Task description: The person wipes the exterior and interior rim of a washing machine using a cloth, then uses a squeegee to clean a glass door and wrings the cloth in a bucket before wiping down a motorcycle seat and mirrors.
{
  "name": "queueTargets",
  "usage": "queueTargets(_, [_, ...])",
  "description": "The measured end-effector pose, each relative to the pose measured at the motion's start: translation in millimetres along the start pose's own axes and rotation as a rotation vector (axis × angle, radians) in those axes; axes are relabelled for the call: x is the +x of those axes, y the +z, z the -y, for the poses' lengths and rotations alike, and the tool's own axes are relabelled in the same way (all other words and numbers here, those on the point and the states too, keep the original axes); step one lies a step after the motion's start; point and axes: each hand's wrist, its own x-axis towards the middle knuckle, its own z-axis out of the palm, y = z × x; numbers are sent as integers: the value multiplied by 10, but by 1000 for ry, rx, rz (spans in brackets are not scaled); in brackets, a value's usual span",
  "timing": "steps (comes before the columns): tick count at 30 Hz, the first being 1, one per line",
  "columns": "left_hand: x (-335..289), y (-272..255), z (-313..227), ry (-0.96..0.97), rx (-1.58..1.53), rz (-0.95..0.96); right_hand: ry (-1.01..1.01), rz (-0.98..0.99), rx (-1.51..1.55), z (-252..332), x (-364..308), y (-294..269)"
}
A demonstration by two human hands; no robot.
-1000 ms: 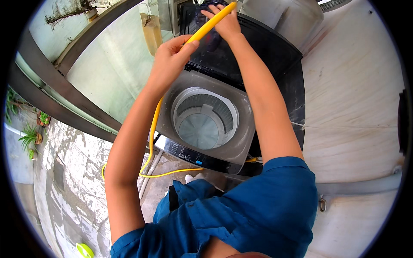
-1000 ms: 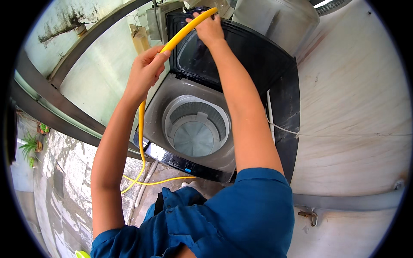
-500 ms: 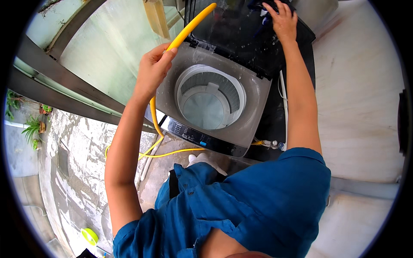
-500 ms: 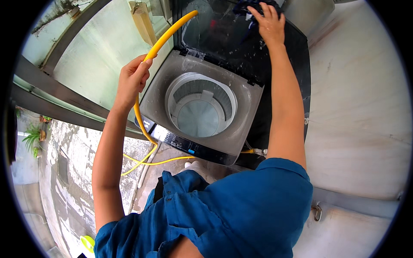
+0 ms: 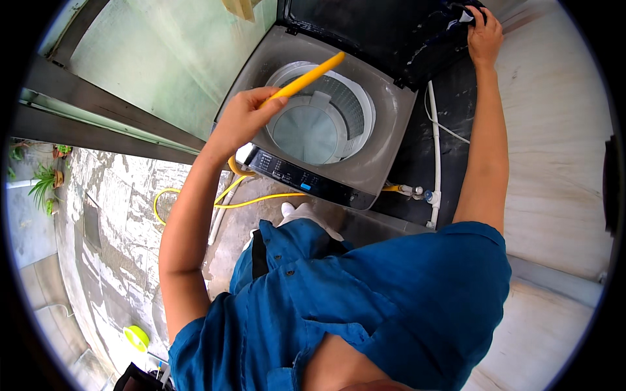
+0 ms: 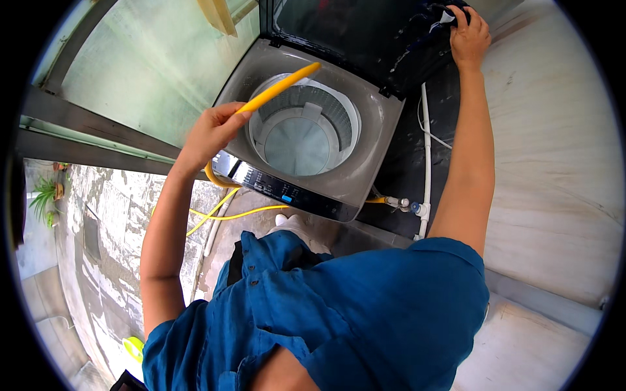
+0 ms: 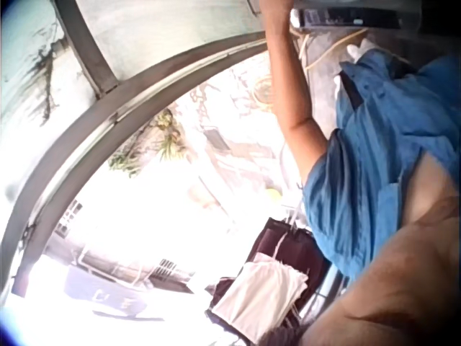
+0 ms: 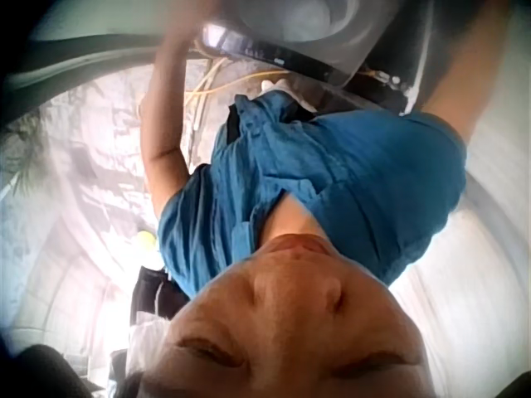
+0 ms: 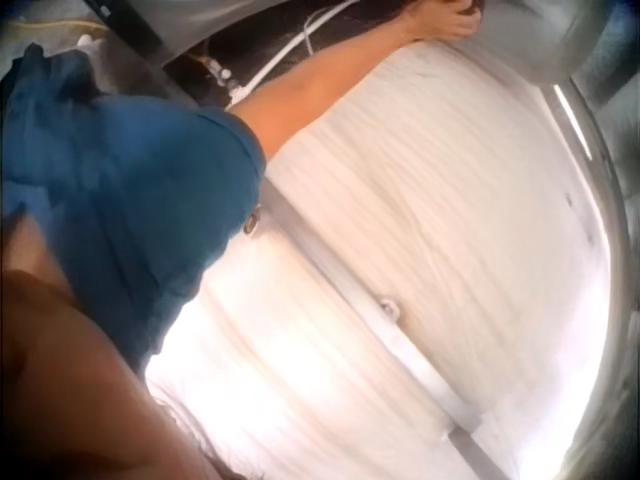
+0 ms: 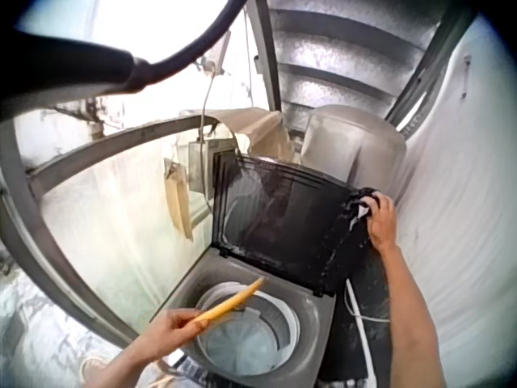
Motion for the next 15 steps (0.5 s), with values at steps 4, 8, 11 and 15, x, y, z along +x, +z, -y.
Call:
queueTargets(4, [-77, 123, 188, -19, 59, 17, 108, -9, 304, 32, 139, -186])
queueTargets(8, [-269, -39, 419, -84, 121, -108, 163, 177, 345, 140, 277, -410])
queueTargets(11, [-428, -253, 531, -215, 84, -167, 130, 231, 286, -114, 240, -362])
queueTargets(15, [-812, -531, 654, -288, 51, -296, 151, 338, 276, 100, 270, -699])
